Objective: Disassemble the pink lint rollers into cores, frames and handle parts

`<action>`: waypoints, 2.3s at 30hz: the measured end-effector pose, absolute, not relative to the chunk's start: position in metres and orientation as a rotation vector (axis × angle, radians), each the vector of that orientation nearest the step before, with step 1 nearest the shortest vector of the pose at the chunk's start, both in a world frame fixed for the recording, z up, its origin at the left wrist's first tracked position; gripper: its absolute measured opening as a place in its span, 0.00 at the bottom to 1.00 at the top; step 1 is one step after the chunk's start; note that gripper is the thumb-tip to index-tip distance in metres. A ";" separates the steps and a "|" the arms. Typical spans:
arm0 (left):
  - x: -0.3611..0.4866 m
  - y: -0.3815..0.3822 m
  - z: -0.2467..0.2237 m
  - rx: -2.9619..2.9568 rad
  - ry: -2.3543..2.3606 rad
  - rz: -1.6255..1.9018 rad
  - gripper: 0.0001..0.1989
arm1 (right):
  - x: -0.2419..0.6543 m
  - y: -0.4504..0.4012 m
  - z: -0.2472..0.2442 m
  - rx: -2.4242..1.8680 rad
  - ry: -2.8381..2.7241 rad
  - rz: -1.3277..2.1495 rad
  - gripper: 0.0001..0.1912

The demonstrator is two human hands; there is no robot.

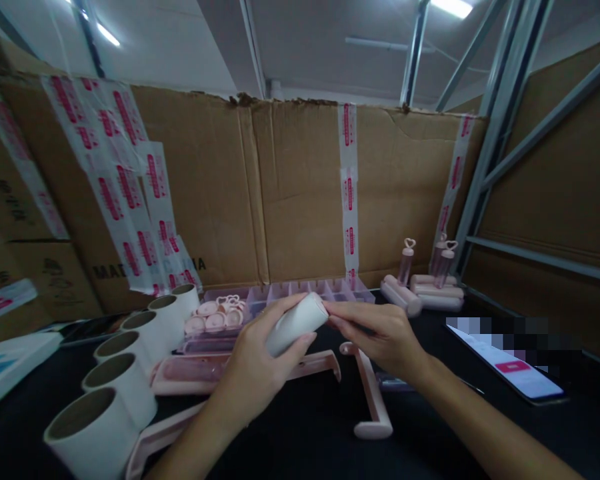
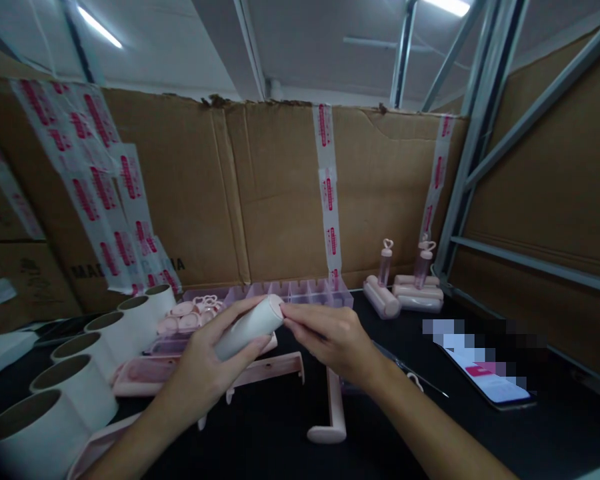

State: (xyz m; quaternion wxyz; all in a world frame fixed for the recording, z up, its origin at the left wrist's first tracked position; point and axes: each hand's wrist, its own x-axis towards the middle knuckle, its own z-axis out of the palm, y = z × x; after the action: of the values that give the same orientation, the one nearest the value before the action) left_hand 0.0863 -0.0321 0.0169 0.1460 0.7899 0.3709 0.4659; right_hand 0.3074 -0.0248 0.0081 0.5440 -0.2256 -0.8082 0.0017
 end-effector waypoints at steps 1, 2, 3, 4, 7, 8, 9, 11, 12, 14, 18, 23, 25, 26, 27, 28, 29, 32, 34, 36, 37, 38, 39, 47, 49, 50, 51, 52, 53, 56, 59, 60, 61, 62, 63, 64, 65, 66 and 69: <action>0.087 -0.032 0.017 2.280 1.077 1.350 0.21 | 0.308 -0.025 0.008 -0.538 -1.920 -0.002 0.18; 0.087 -0.032 0.017 2.288 1.083 1.356 0.22 | 0.308 -0.025 0.008 -0.540 -1.919 -0.008 0.18; 0.087 -0.032 0.017 2.299 1.087 1.361 0.22 | 0.308 -0.024 0.007 -0.537 -1.917 -0.016 0.18; 0.087 -0.033 0.018 2.309 1.086 1.362 0.22 | 0.308 -0.024 0.007 -0.530 -1.917 -0.025 0.18; 0.084 -0.033 0.020 2.328 1.060 1.328 0.22 | 0.311 -0.023 0.007 -0.528 -1.948 -0.038 0.19; 0.083 -0.034 0.020 2.330 1.048 1.308 0.22 | 0.313 -0.023 0.008 -0.538 -1.968 -0.024 0.21; 0.082 -0.034 0.021 2.332 1.038 1.290 0.21 | 0.315 -0.023 0.009 -0.550 -1.995 0.003 0.23; 0.080 -0.033 0.021 2.338 1.023 1.266 0.21 | 0.319 -0.023 0.011 -0.563 -2.056 0.062 0.28; 0.080 -0.033 0.021 2.342 1.020 1.254 0.21 | 0.321 -0.023 0.012 -0.562 -2.090 0.084 0.29; 0.079 -0.033 0.020 2.351 1.023 1.226 0.21 | 0.324 -0.024 0.014 -0.562 -2.159 0.095 0.30; 0.079 -0.033 0.020 2.378 1.008 1.202 0.21 | 0.323 -0.025 0.014 -0.567 -2.242 0.052 0.29; 0.081 -0.032 0.019 2.324 1.009 1.246 0.22 | 0.320 -0.027 0.012 -0.584 -2.227 0.002 0.30; 0.081 -0.032 0.018 2.297 1.023 1.241 0.22 | 0.320 -0.028 0.011 -0.627 -2.196 0.031 0.31; 0.081 -0.031 0.018 2.288 1.029 1.232 0.22 | 0.320 -0.028 0.010 -0.659 -2.179 0.056 0.31; 0.081 -0.031 0.017 2.280 1.031 1.222 0.22 | 0.320 -0.028 0.009 -0.688 -2.161 0.084 0.31; 0.081 -0.031 0.017 2.273 1.031 1.217 0.22 | 0.320 -0.028 0.008 -0.708 -2.141 0.111 0.31; 0.081 -0.030 0.016 2.266 1.030 1.216 0.22 | 0.319 -0.028 0.007 -0.718 -2.119 0.138 0.30; 0.081 -0.028 0.015 2.250 1.024 1.230 0.22 | 0.313 -0.027 0.005 -0.724 -2.032 0.250 0.25; 0.082 -0.028 0.015 2.226 1.029 1.228 0.22 | 0.306 -0.026 0.004 -0.749 -1.918 0.378 0.22; 0.083 -0.029 0.016 2.194 1.025 1.226 0.22 | 0.301 -0.025 0.003 -0.769 -1.759 0.530 0.20; 0.085 -0.032 0.016 2.183 1.021 1.230 0.22 | 0.300 -0.024 0.003 -0.765 -1.671 0.603 0.20; 0.086 -0.035 0.017 2.177 1.015 1.239 0.22 | 0.300 -0.022 0.003 -0.755 -1.580 0.667 0.19; 0.087 -0.039 0.018 2.181 1.003 1.255 0.22 | 0.302 -0.020 0.003 -0.744 -1.491 0.715 0.19; 0.091 -0.073 0.007 2.639 0.642 1.555 0.27 | 0.298 0.036 -0.013 -0.981 -1.562 0.646 0.18; 0.091 -0.078 0.003 2.765 0.481 1.623 0.28 | 0.273 0.053 -0.012 -0.994 -1.704 0.640 0.19; 0.092 -0.079 0.001 2.799 0.414 1.656 0.29 | 0.257 0.062 -0.011 -0.995 -1.774 0.629 0.19; 0.092 -0.080 0.000 2.812 0.365 1.690 0.29 | 0.241 0.070 -0.010 -0.997 -1.837 0.613 0.19; 0.091 -0.081 -0.002 2.813 0.335 1.718 0.29 | 0.224 0.079 -0.008 -1.001 -1.895 0.595 0.20; 0.091 -0.081 -0.003 2.801 0.321 1.750 0.30 | 0.207 0.087 -0.006 -1.007 -1.953 0.577 0.19; 0.089 -0.080 -0.006 2.719 0.366 1.848 0.31 | 0.161 0.108 -0.003 -1.019 -2.113 0.541 0.14; 0.087 -0.079 -0.007 2.631 0.436 1.956 0.32 | 0.129 0.120 -0.002 -1.006 -2.241 0.521 0.12; 0.087 -0.079 -0.007 2.615 0.445 1.976 0.32 | 0.122 0.122 -0.002 -0.996 -2.271 0.513 0.13; 0.086 -0.078 -0.007 2.603 0.443 1.991 0.32 | 0.116 0.123 -0.002 -0.985 -2.295 0.505 0.13; 0.086 -0.078 -0.007 2.593 0.436 2.000 0.32 | 0.112 0.124 -0.001 -0.972 -2.312 0.497 0.13; 0.086 -0.078 -0.008 2.587 0.428 2.006 0.33 | 0.108 0.123 0.000 -0.958 -2.321 0.489 0.13; 0.086 -0.078 -0.008 2.584 0.427 2.009 0.33 | 0.107 0.122 0.002 -0.943 -2.324 0.484 0.13; 0.086 -0.078 -0.008 2.577 0.433 2.016 0.33 | 0.106 0.120 0.004 -0.928 -2.320 0.480 0.13; 0.086 -0.078 -0.009 2.561 0.453 2.022 0.32 | 0.107 0.118 0.006 -0.913 -2.308 0.477 0.13; 0.087 -0.077 -0.010 2.425 0.581 2.033 0.30 | 0.120 0.109 0.016 -0.874 -2.226 0.485 0.12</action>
State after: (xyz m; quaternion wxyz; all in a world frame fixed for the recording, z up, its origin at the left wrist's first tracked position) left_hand 0.0866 -0.0773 -0.0097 -0.0379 0.7533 0.1804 0.6313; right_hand 0.1203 0.1094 0.0158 0.3439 -0.3362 -0.8567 0.1866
